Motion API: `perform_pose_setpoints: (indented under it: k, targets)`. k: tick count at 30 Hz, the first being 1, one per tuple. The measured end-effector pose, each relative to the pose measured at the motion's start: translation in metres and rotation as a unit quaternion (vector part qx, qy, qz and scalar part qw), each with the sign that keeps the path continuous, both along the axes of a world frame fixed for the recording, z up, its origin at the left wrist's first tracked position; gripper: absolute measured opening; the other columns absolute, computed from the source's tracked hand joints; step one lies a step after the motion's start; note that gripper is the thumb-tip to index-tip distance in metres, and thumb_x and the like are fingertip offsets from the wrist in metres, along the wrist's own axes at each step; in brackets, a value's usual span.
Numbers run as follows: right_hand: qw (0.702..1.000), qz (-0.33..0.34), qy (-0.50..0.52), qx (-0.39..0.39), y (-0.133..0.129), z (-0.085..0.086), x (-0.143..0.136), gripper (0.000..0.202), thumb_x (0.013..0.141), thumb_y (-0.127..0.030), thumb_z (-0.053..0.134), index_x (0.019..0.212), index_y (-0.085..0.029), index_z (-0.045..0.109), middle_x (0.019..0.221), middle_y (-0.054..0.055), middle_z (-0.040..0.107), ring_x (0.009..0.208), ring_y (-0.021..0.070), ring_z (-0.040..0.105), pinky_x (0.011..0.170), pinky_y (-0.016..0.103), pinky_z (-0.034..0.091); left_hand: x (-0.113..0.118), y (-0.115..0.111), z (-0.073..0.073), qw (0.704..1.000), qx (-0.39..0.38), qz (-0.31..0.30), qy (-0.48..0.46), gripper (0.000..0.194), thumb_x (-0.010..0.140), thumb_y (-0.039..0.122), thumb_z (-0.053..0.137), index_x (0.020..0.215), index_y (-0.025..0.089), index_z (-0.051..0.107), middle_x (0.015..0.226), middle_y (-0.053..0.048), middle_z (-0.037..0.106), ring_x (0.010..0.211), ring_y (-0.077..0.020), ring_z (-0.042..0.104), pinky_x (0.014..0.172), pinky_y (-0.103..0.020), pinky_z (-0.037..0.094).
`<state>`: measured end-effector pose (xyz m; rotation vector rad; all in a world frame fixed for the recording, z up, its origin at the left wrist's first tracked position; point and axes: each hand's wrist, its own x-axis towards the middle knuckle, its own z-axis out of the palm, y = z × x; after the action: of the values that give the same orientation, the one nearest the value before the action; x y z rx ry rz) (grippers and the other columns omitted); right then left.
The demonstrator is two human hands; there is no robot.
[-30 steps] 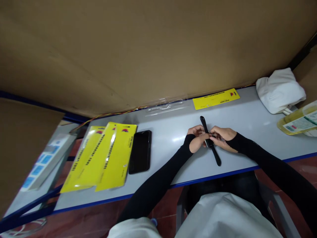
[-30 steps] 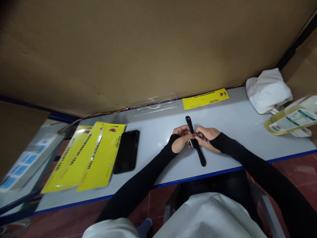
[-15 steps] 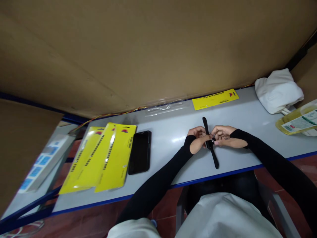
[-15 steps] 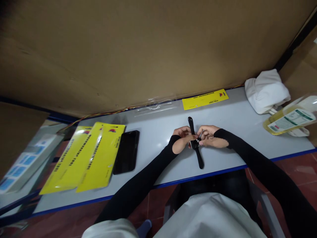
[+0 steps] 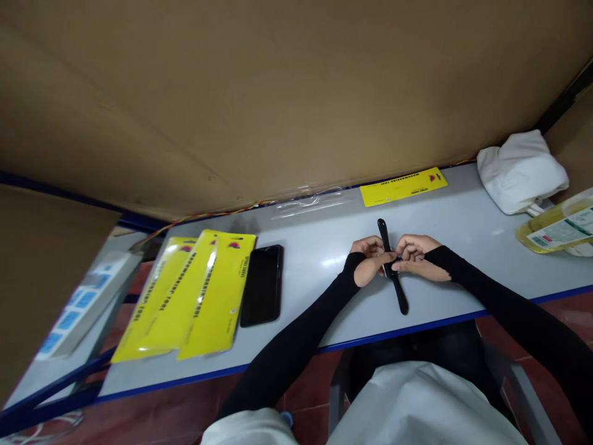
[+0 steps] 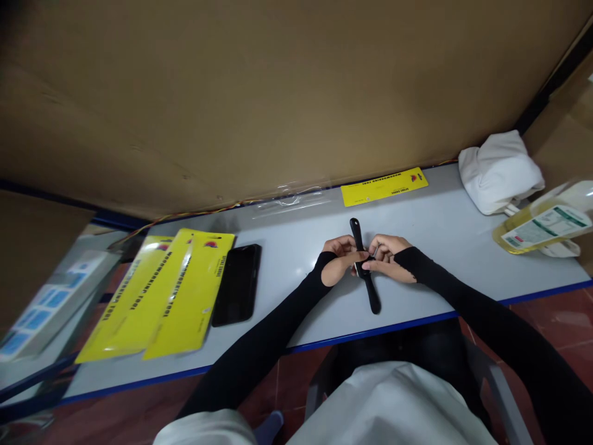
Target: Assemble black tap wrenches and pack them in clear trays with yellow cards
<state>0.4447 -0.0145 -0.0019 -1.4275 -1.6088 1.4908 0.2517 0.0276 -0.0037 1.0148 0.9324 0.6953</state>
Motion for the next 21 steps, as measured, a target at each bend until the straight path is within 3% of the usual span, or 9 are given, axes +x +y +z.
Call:
perform_pose_setpoints:
  k: [5, 8, 12, 16, 21]
  targets:
    - [0.989, -0.013, -0.095, 0.110, -0.005, -0.002, -0.011, 0.030, 0.092, -0.051, 0.062, 0.097, -0.024, 0.050, 0.070, -0.005, 0.057, 0.054, 0.0102, 0.045, 0.053, 0.025, 0.035, -0.001, 0.003, -0.002, 1.000, -0.012, 0.015, 0.000, 0.044, 0.053, 0.033, 0.096, 0.063, 0.017, 0.057, 0.052, 0.001, 0.062, 0.038, -0.0134, 0.058, 0.035, -0.023, 0.047]
    - [0.985, -0.001, -0.121, 0.122, -0.007, -0.001, -0.013, 0.024, 0.096, -0.046, 0.057, 0.099, -0.025, 0.047, 0.069, -0.006, 0.054, 0.053, 0.0100, 0.045, 0.053, 0.024, 0.035, -0.001, 0.002, -0.002, 1.000, -0.019, 0.016, 0.001, 0.044, 0.054, 0.034, 0.095, 0.065, 0.017, 0.056, 0.052, 0.001, 0.062, 0.038, -0.0137, 0.057, 0.035, -0.025, 0.048]
    - [0.994, 0.019, -0.070, 0.079, -0.006, 0.001, -0.009, 0.020, 0.094, -0.040, 0.058, 0.097, -0.024, 0.047, 0.069, -0.005, 0.059, 0.053, 0.0109, 0.052, 0.052, 0.023, 0.038, -0.001, -0.001, 0.000, 1.000, -0.020, 0.013, 0.002, 0.044, 0.055, 0.035, 0.095, 0.063, 0.018, 0.055, 0.052, 0.000, 0.063, 0.038, -0.0144, 0.058, 0.034, -0.024, 0.046]
    - [1.000, 0.009, 0.022, -0.006, -0.004, -0.001, -0.004, 0.019, 0.092, -0.037, 0.062, 0.098, -0.024, 0.049, 0.077, -0.002, 0.067, 0.061, 0.0135, 0.064, 0.057, 0.025, 0.050, 0.000, -0.001, 0.001, 1.000, -0.021, 0.014, 0.003, 0.043, 0.054, 0.035, 0.095, 0.062, 0.017, 0.057, 0.052, 0.000, 0.064, 0.038, -0.0145, 0.057, 0.034, -0.025, 0.046]
    - [0.994, 0.032, 0.079, -0.067, 0.001, -0.001, 0.005, 0.029, 0.088, -0.037, 0.072, 0.102, -0.023, 0.051, 0.080, -0.001, 0.069, 0.065, 0.0126, 0.065, 0.064, 0.027, 0.054, 0.001, -0.001, -0.001, 1.000, -0.024, 0.020, -0.002, 0.045, 0.052, 0.035, 0.096, 0.061, 0.018, 0.055, 0.052, 0.000, 0.063, 0.037, -0.0151, 0.058, 0.033, -0.025, 0.046]
